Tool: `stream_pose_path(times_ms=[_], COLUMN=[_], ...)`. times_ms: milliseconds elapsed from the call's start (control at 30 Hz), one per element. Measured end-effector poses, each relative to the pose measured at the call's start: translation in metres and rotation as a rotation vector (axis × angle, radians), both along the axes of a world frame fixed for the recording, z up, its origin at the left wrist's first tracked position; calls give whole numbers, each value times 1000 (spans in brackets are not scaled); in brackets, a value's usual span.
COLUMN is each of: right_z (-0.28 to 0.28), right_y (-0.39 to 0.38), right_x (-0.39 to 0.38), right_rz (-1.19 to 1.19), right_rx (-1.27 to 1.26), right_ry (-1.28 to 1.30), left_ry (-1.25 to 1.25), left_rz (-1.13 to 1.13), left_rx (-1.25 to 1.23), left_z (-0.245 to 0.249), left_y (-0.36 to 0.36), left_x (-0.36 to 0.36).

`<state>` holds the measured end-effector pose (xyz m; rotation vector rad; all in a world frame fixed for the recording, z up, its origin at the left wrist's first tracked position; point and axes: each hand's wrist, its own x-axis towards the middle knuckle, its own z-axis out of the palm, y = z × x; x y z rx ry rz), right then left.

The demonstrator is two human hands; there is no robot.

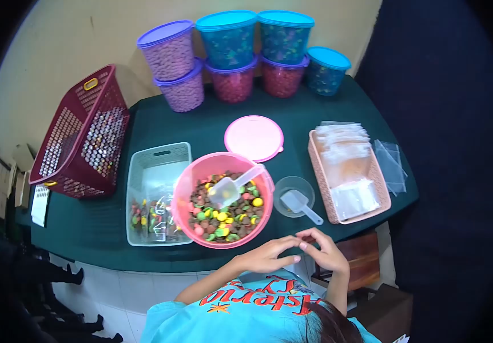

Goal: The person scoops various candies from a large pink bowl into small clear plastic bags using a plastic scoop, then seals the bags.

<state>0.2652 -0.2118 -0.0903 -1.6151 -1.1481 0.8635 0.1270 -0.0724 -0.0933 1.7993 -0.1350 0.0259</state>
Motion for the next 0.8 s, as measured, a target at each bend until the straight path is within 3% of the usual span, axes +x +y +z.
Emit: stream_pose_path(times_ms=[100, 167, 233, 267, 300, 367, 433, 500, 800], right_z=[-15, -24, -57, -71, -77, -86, -86, -93, -85], right_y=[-20, -25, -26, -28, -29, -29, -24, -25, -26], right_x=[35, 63, 97, 110, 117, 123, 121, 120, 116], right_rz=[-240, -477, -639, -676, -689, -632, -571, -595, -596], right_rx=[90, 23, 11, -10, -16, -230, -398, -336, -319], right_ry=[8, -95, -472, -495, -495, -808, -746, -792, -776], left_ry=[-50, -78, -242, -193, -196, 10, 125, 145, 189], left_rz=[18, 59, 155, 133, 119, 65, -21, -42, -81], left_rx=[49, 151, 364, 458, 455, 719, 750, 898, 935], left_z=[-7, -13, -31, -32, -36, -46, -51, -54, -48], left_y=[-14, -26, -40, -45, -50, -59, -62, -64, -63], left_x=[51, 84, 114, 123, 129, 139, 140, 140, 143])
